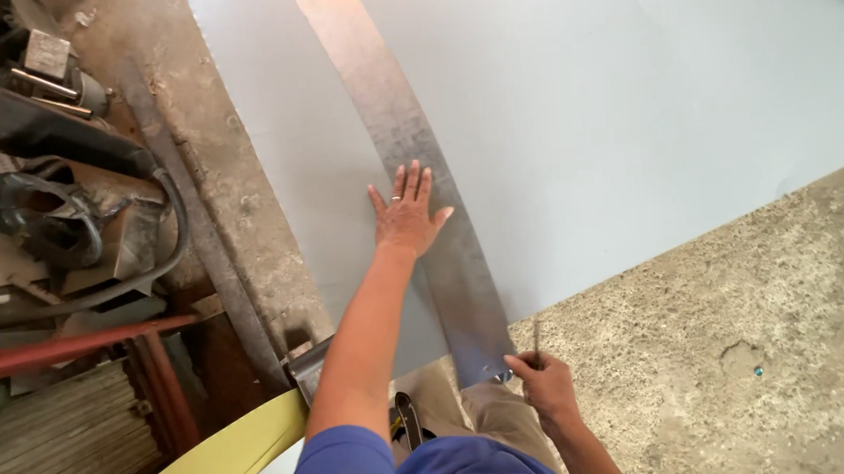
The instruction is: Marking parallel curved lines on a metal sheet using a template and a scribe.
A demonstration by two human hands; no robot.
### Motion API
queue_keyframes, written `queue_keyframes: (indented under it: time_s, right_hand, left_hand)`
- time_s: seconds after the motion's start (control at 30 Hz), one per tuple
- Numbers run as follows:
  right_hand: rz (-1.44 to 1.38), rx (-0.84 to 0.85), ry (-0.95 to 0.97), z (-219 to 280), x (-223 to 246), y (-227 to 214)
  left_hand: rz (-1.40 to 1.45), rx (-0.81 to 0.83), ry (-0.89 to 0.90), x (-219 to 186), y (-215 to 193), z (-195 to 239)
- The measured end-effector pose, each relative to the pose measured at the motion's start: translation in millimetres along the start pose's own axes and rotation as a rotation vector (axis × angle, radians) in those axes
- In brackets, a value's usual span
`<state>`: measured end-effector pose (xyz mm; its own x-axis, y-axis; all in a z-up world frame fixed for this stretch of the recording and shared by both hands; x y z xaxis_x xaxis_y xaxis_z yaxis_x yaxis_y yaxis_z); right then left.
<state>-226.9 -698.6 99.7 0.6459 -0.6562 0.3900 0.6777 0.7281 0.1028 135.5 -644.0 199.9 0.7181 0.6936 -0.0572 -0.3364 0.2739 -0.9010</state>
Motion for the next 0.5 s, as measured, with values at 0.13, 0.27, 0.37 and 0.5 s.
queue_keyframes:
  time_s: [0.13, 0.27, 0.37, 0.5]
  right_hand:
    - [0.038, -0.132, 0.006, 3, 41, -22]
    - [-0.110, -0.095, 0.050, -25, 30, -40]
    - [-0.182, -0.113, 0.026, -35, 42, -40]
    - [-0.118, -0.272, 0.051, -27, 47, -36]
  left_hand:
    - [0.031, 0.028, -0.023, -14, -17, -23]
    - [0.010, 0.012, 0.027, -23, -13, -47]
    - [-0.027, -0.035, 0.066, -21, -19, -66]
    - [-0.200, -0.098, 0.160, 4, -58, -74]
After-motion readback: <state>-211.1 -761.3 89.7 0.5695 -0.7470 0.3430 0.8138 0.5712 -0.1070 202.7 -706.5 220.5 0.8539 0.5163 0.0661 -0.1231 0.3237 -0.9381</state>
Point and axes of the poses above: each hand's wrist, its own z-axis away from the middle knuckle, its own y-axis out of the palm, x = y × z, the point moved 6 cm from there along -z, towards the middle knuckle, and after that the axes turned 13 degrees about y, right-handed, at the moved point
